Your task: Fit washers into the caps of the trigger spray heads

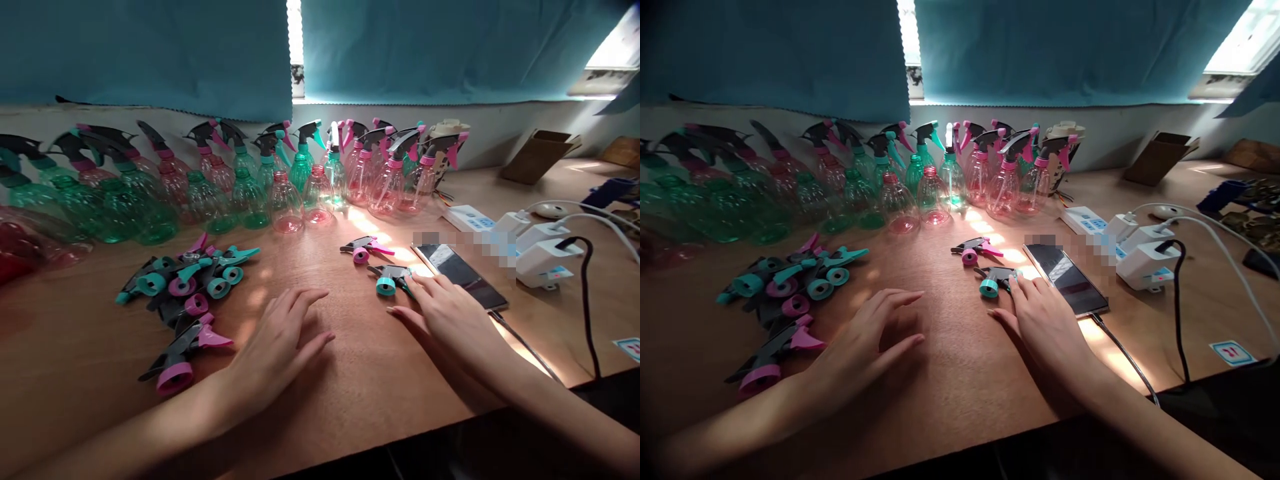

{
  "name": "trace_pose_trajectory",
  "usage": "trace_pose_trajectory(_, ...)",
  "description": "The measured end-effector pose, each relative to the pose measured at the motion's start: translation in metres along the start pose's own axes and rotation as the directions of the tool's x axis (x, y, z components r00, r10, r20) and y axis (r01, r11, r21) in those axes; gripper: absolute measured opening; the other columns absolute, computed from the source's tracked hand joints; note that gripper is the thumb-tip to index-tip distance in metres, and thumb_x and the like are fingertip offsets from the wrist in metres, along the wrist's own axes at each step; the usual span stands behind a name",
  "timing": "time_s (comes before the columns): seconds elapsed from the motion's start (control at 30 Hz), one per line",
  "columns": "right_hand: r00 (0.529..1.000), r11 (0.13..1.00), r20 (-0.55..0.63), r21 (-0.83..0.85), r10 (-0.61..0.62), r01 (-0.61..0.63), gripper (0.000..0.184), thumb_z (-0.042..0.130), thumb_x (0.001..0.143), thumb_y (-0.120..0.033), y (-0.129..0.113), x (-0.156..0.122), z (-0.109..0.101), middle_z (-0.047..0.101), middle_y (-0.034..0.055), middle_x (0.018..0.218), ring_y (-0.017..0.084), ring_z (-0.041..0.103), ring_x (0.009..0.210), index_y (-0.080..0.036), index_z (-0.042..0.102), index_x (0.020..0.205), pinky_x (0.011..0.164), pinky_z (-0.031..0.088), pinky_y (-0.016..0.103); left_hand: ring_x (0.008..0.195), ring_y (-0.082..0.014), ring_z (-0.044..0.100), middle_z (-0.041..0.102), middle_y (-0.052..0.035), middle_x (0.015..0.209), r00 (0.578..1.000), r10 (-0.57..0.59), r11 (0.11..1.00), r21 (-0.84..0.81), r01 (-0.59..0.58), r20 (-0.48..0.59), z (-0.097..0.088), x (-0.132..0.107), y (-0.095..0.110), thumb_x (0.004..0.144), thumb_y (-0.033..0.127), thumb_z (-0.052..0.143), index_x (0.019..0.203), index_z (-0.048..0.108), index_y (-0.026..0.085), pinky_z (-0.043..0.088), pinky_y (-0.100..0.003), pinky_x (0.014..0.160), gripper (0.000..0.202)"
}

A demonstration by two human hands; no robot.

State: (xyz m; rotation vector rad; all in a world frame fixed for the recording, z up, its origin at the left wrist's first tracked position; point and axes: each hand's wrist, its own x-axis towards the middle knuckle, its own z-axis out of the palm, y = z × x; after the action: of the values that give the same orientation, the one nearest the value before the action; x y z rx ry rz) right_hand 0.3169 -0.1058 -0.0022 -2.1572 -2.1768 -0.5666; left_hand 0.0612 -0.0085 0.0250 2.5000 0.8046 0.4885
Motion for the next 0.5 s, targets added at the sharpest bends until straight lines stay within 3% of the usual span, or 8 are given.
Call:
trace_pose_trajectory(0.23,1.0,0.998,-0.005,-0.055,-0.024,0.023,0.057,0.044,0.088,-0.057,-0.004,0.021,0.005,0.064,0.0194,0.085,0.034,0.06,0.083,-0.004,0.063,0.091,0.071,0.047,0.044,0.106,-0.0264,0.057,0.059,-0.0057,0.116,0.994,-0.072,0.994,0.076,0.079,-0.081,-0.051,-0.027,-0.03,0.088,0.036,0.055,0.114,0.059,0.026,0.048,-0.038,0.089,0.028)
trace_pose_trajectory(0.4,0.995,0.994,-0.053,-0.069,-0.086,0.082,0.053,0.035,0.091,-0.054,-0.006,0.025,-0.014,0.062,0.02,0.081,0.036,0.059,0.078,-0.01,0.063,0.085,0.061,0.045,0.044,0.085,-0.0249,0.063,0.066,-0.0056,0.095,0.981,-0.052,0.976,0.196,0.089,-0.186,-0.1,-0.047,-0.061,0.088,0.036,0.052,0.099,0.069,0.024,0.052,-0.035,0.075,0.023)
trace_pose_trajectory(0.43,0.991,0.993,-0.069,-0.05,-0.113,0.109,0.052,0.031,0.093,-0.051,-0.008,0.026,-0.02,0.063,0.0218,0.085,0.037,0.058,0.08,-0.011,0.063,0.087,0.062,0.045,0.046,0.083,-0.0248,0.064,0.067,-0.0057,0.093,0.982,-0.064,0.981,0.172,0.095,-0.178,-0.109,-0.051,-0.065,0.088,0.036,0.052,0.097,0.071,0.025,0.052,-0.035,0.074,0.024)
trace_pose_trajectory(0.5,0.981,0.982,-0.056,0.004,-0.188,0.189,0.05,0.027,0.094,-0.046,-0.012,0.031,-0.029,0.064,0.0241,0.093,0.04,0.057,0.087,-0.012,0.064,0.091,0.069,0.044,0.052,0.075,-0.0234,0.065,0.069,-0.0041,0.083,0.955,-0.088,0.993,0.047,0.106,-0.282,-0.122,-0.059,-0.07,0.083,0.039,0.059,0.086,0.074,0.026,0.054,-0.033,0.068,0.02)
